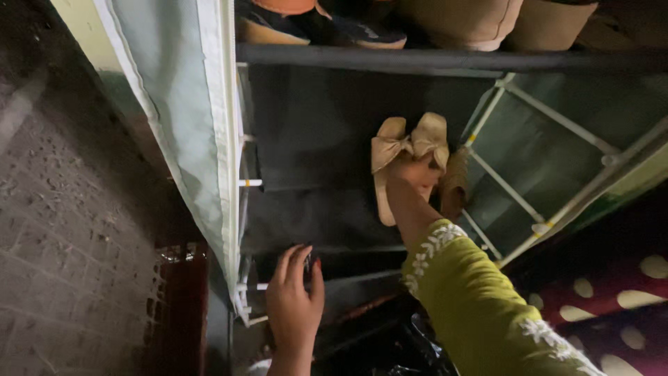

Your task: The person assembles a multi-tier shoe rack by inserting white plastic connectors into the frame and attaching black fabric shelves. They repeatedly adjust the frame and secure the shelves in place.

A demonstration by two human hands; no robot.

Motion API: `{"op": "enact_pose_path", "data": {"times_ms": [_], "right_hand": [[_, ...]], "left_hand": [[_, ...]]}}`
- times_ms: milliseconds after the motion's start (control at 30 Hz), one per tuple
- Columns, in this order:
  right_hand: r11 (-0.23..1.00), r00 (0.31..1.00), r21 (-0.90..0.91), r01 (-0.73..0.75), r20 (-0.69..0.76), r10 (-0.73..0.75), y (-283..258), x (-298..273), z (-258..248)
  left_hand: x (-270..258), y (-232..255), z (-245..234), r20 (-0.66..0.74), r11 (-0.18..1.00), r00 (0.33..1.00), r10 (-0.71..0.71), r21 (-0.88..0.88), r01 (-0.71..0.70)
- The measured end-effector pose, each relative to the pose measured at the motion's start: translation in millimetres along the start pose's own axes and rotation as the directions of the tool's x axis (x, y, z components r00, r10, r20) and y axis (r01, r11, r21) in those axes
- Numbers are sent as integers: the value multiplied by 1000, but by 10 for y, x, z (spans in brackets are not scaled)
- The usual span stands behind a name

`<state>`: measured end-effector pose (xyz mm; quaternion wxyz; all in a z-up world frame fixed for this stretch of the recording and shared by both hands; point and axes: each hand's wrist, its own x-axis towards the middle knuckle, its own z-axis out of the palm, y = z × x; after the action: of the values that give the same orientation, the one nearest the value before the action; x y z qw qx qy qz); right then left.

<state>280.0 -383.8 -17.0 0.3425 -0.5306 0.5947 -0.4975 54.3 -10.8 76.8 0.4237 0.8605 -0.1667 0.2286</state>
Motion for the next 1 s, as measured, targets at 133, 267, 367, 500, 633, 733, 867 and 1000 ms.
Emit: {"op": "enact_pose_path", "data": {"times_ms": [133,267,367,500,633,733,867,1000], "right_hand": [[837,841,268,478,137,-524,-160,333,-391],[491,628,808,325,203,-751,-380,474,-1567],[591,514,801,89,472,-717,-634,510,-2675],[754,235,604,258,718,-656,-547,515,-3802],[718,-18,357,597,901,-433,275,383,-4184],[617,-48,203,761,965,-257,1069,102,-4123],[428,-103,202,881,964,-244,1664,-96,-4114],[237,-189,271,933,929,-319,1427,-305,-3835]], "left_hand": [[-21,12,5,21,999,999,-27,-24,27],[-118,-5,58,-69,991,996,47,-120,-55],[-206,-30,108,-94,984,991,91,-146,-104],[-287,-7,138,-57,986,995,79,-143,-87],[-369,42,134,-83,979,988,127,-150,-139],[-378,35,134,-31,988,995,96,-118,-99],[-398,53,135,-54,984,990,127,-122,-132],[-360,60,151,-48,993,996,69,-94,-74]]}}
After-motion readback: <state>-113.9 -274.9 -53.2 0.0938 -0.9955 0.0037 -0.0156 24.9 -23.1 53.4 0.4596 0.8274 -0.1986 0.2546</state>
